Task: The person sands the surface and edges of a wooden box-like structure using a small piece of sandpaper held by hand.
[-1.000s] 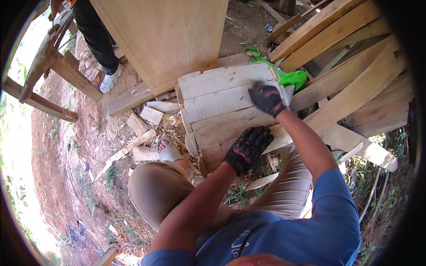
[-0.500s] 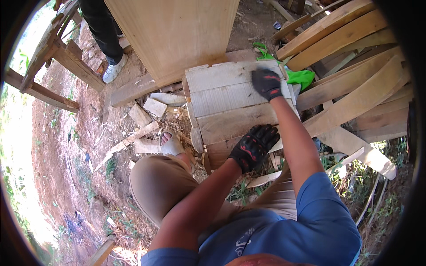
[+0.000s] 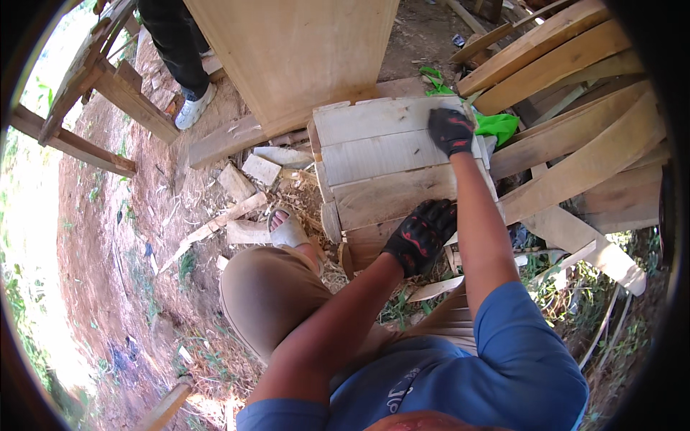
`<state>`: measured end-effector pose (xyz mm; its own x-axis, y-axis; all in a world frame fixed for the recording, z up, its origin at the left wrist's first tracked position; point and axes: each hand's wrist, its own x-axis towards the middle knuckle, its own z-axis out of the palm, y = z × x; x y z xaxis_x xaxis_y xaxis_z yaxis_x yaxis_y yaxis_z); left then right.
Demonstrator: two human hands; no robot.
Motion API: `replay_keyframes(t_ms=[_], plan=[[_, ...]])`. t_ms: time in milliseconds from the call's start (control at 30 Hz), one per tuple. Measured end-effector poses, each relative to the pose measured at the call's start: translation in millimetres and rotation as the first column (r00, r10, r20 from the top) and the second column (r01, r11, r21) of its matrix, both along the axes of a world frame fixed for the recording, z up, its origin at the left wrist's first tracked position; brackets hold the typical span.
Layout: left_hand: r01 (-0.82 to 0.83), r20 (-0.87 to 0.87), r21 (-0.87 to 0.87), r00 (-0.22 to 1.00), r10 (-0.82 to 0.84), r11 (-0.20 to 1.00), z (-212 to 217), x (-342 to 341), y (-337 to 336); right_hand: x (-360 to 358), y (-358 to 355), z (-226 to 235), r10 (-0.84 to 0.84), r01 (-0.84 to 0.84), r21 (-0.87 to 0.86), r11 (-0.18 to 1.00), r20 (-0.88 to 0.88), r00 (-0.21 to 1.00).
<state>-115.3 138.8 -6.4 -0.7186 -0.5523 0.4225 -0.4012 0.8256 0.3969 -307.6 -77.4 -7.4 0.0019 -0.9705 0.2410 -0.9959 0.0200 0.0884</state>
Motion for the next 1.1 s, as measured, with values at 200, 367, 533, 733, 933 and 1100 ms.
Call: replay_keyframes(t_ms=[200, 367, 533, 733, 933, 1100], plan=[[0.027, -0.036, 0.045, 0.999, -0.025, 0.999, -2.3, -3.8, -1.1, 98.2, 26.1, -17.2, 0.305, -0.301, -0.08, 0.95, 0.052, 0.951], [0.052, 0.1, 0.041, 0.993, -0.056, 0.998, 1.3, -3.3, -2.0, 39.1, 18.9, -7.5, 0.412, -0.411, -0.052, 0.91, 0.009, 0.911], [0.044, 0.014, 0.079, 0.999, -0.045, 0.996, 4.5, -0.1, -0.7, -42.3, -0.3, 10.2, 0.181, -0.182, -0.07, 0.981, -0.02, 0.983], [0.04, 0.066, 0.061, 0.997, -0.044, 0.997, -0.4, -3.6, -1.3, 70.5, 16.7, -8.0, 0.357, -0.363, 0.038, 0.931, 0.121, 0.926], [0.044, 0.031, 0.049, 0.998, -0.046, 0.998, -2.5, -3.4, -1.8, 99.6, 22.1, -13.2, 0.529, -0.523, -0.077, 0.849, 0.12, 0.84], [0.022, -0.019, 0.043, 1.0, -0.021, 0.999, 2.1, -3.3, -1.4, -36.6, -7.4, 12.7, 0.112, -0.109, 0.117, 0.987, -0.012, 0.994]])
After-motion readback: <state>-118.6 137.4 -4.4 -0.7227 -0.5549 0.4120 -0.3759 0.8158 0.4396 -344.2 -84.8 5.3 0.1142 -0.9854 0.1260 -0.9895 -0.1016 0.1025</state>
